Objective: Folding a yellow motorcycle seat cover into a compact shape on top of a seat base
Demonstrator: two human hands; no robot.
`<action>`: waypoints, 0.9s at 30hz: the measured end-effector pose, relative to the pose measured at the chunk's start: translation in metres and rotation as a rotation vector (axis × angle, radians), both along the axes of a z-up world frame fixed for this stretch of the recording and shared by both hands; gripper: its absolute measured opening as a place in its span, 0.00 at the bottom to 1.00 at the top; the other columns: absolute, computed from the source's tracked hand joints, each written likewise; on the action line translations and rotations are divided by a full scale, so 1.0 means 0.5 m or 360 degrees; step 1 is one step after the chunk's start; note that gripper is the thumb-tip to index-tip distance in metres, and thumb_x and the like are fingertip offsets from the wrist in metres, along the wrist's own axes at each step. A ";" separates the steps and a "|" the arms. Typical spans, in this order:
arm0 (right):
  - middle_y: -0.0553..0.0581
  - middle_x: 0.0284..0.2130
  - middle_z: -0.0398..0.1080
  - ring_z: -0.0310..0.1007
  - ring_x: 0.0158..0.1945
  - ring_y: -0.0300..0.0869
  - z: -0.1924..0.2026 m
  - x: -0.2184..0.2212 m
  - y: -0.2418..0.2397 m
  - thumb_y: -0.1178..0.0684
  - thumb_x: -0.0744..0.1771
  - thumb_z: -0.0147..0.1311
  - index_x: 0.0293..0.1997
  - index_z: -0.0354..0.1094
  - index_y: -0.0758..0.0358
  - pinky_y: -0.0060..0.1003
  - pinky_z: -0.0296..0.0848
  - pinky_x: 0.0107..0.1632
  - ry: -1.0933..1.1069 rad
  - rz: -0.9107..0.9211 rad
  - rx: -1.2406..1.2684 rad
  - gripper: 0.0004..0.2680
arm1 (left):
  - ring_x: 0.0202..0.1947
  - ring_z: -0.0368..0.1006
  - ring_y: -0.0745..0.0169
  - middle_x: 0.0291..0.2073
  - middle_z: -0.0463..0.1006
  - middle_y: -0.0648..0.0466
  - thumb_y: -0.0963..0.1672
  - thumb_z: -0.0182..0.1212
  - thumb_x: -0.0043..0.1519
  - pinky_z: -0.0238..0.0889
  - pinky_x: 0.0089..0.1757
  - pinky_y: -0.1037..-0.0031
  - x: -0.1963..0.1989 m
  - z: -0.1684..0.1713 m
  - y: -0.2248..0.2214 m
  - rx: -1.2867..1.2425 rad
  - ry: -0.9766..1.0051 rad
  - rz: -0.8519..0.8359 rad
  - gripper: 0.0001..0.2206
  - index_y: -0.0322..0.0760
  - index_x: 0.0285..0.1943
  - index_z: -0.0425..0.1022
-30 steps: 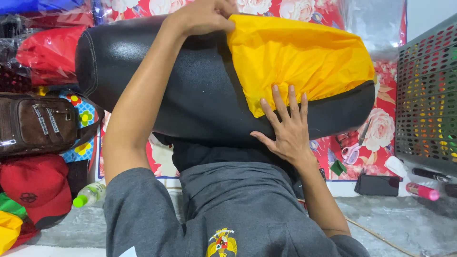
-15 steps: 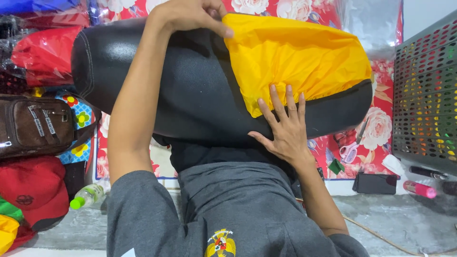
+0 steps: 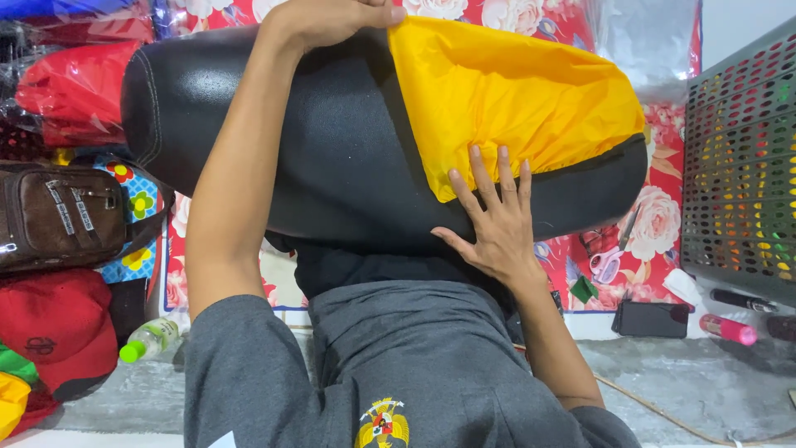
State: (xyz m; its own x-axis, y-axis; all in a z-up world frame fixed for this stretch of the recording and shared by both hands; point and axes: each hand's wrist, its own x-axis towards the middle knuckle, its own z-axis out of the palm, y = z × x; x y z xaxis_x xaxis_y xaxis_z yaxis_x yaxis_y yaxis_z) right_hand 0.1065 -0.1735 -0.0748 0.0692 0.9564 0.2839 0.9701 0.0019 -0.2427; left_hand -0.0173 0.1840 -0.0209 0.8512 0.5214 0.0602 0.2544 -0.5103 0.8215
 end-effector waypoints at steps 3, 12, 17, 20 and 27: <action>0.59 0.77 0.43 0.31 0.81 0.58 0.003 -0.002 -0.001 0.27 0.69 0.51 0.77 0.54 0.50 0.63 0.28 0.79 0.0006 0.0001 0.0013 0.30 | 0.42 0.84 0.51 0.49 0.82 0.48 0.53 0.61 0.70 0.77 0.44 0.72 0.006 -0.019 0.012 0.0121 0.0086 0.0046 0.18 0.38 0.57 0.80; 0.59 0.78 0.41 0.30 0.81 0.60 0.011 0.000 -0.002 0.29 0.69 0.53 0.78 0.53 0.51 0.63 0.28 0.78 0.0011 0.0006 -0.0017 0.30 | 0.54 0.80 0.55 0.56 0.78 0.48 0.44 0.66 0.69 0.72 0.60 0.74 -0.003 0.045 -0.007 -0.0384 -0.0321 -0.0398 0.14 0.33 0.60 0.75; 0.57 0.78 0.41 0.30 0.81 0.57 0.003 0.001 -0.001 0.28 0.69 0.52 0.78 0.53 0.48 0.61 0.27 0.79 -0.0006 -0.0015 -0.0023 0.29 | 0.33 0.77 0.62 0.41 0.81 0.52 0.50 0.68 0.70 0.72 0.42 0.81 0.002 -0.010 0.017 0.0070 0.0202 -0.0094 0.12 0.39 0.48 0.83; 0.57 0.78 0.40 0.29 0.81 0.57 0.001 0.001 -0.001 0.27 0.69 0.51 0.78 0.52 0.47 0.61 0.26 0.79 -0.0002 -0.0011 -0.0023 0.30 | 0.28 0.77 0.61 0.37 0.82 0.51 0.51 0.69 0.71 0.73 0.36 0.81 0.001 -0.019 0.016 0.0229 0.0181 0.0017 0.13 0.38 0.46 0.84; 0.56 0.78 0.39 0.29 0.81 0.57 -0.003 0.001 -0.002 0.27 0.69 0.50 0.78 0.51 0.47 0.61 0.26 0.79 -0.0015 -0.0031 -0.0032 0.30 | 0.31 0.79 0.59 0.40 0.83 0.49 0.48 0.67 0.71 0.75 0.38 0.78 0.008 -0.019 0.010 0.0290 0.0171 -0.0028 0.11 0.37 0.47 0.84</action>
